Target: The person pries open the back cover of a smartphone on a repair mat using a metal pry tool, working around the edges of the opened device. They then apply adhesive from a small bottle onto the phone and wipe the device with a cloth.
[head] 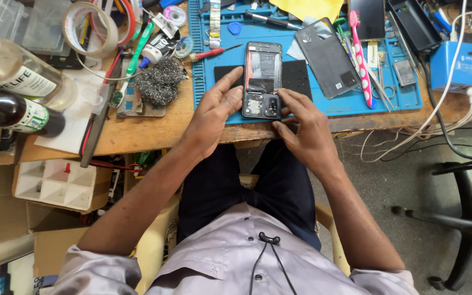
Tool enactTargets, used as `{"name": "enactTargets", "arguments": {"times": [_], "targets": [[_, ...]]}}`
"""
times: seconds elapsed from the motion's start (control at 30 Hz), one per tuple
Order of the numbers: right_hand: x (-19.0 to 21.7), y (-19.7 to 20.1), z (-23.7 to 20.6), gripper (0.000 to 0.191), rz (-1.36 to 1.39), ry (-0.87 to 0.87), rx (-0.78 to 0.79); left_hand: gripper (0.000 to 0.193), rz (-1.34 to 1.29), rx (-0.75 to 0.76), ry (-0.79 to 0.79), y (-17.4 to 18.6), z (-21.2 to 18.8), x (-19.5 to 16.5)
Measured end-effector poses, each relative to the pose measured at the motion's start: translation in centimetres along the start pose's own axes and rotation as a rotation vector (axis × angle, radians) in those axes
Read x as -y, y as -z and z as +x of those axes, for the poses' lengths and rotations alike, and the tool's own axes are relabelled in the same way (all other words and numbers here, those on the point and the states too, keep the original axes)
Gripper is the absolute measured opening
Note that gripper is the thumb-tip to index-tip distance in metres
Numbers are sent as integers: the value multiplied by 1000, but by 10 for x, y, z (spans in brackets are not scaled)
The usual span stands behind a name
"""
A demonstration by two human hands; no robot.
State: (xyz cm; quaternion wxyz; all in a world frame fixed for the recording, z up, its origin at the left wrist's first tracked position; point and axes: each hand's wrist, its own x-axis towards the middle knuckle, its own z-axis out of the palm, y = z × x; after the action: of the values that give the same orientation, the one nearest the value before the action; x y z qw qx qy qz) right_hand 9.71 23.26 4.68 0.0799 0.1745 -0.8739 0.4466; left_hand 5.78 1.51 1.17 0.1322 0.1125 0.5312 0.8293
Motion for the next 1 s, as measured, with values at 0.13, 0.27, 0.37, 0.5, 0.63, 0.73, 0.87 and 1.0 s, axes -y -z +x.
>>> {"name": "enactTargets", "arguments": {"times": [0.13, 0.27, 0.37, 0.5, 0.63, 0.73, 0.87, 1.0], "targets": [[-1, -3, 1, 47, -297, 285, -131, 58, -144, -56, 2, 4, 5, 1], [5, 12, 26, 29, -419, 447, -293, 58, -177, -20, -86, 4, 18, -12], [12, 39, 70, 20, -486, 497, -340, 66, 584, -14, -368, 3, 38, -28], [21, 69, 123, 18, -282, 356, -240, 50, 495, 146, -491, 2, 79, -45], [22, 73, 148, 21, -37, 176, -194, 32, 54, 204, -378, 0, 102, -43], [12, 53, 139, 32, 78, 33, -178, 32, -166, 108, -279, -2, 102, -39], [-7, 1, 111, 51, 403, 94, -247, 30, -322, 26, -253, 1, 105, -37], [-21, -21, 106, 49, 455, 113, -374, 28, -310, 50, -270, 5, 108, -31]]}}
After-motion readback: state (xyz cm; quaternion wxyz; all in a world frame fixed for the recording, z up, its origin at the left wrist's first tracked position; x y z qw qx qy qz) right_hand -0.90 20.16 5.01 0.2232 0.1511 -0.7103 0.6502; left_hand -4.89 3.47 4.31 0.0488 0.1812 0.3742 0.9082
